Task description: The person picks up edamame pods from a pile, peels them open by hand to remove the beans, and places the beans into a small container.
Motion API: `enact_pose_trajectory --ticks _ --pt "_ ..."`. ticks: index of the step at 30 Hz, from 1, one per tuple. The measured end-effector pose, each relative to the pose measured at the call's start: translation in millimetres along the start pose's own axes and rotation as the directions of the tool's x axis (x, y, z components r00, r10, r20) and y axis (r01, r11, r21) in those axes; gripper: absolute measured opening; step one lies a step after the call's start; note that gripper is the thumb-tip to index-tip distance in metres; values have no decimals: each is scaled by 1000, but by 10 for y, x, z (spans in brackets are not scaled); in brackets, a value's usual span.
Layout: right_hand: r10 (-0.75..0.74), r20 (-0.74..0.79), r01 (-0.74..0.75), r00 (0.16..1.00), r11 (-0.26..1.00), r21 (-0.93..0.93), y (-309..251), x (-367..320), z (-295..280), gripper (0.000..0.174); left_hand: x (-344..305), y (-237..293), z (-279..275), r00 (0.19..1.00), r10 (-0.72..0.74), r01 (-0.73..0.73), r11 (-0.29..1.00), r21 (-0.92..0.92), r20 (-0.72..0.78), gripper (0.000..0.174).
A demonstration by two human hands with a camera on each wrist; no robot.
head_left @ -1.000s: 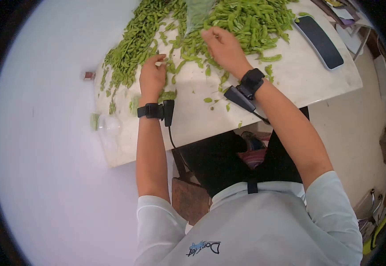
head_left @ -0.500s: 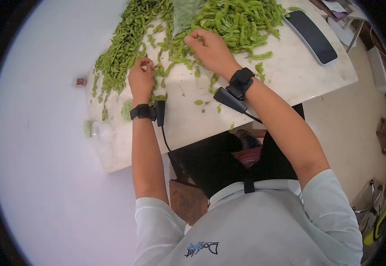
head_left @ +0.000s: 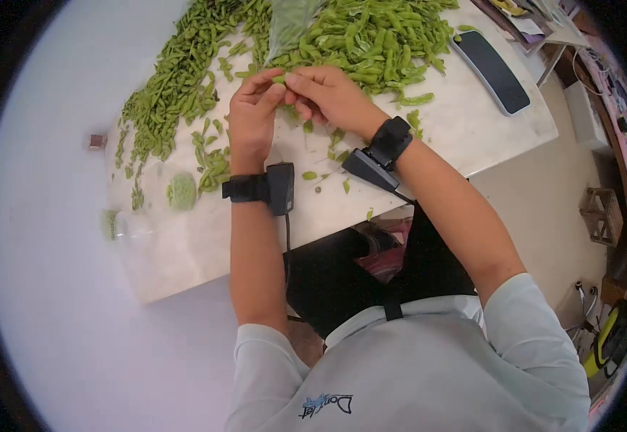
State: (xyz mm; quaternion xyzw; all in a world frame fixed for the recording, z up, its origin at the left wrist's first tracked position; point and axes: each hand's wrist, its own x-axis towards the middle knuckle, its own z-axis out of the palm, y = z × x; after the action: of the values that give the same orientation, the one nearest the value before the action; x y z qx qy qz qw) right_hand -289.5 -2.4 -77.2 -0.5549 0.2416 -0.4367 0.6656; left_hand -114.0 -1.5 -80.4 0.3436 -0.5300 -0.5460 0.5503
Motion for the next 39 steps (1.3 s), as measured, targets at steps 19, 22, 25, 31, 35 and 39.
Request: enact_pose_trajectory --ticks 19,22,25,31,35,39 --pt "-188 -16 177 982 950 -257 14 -2 28 34 -74 -144 46 981 189 -189 982 -16 45 8" --pt "-274 -40 245 961 907 -342 28 11 29 31 -64 -157 71 984 174 -172 984 -43 33 10" --pt "-360 -68 285 930 826 -486 57 26 14 28 -77 -129 121 990 141 -142 990 -12 -9 12" --pt "-423 -103 253 900 702 -665 27 -9 24 27 -103 -118 142 991 125 -122 990 74 -37 15" --pt "-436 -143 232 888 695 -680 -7 -11 49 27 -102 -99 162 995 78 -75 996 48 -66 17" --pt "-459 -160 288 874 754 -591 9 0 66 27 -86 -127 176 995 57 -61 997 -49 -85 13"
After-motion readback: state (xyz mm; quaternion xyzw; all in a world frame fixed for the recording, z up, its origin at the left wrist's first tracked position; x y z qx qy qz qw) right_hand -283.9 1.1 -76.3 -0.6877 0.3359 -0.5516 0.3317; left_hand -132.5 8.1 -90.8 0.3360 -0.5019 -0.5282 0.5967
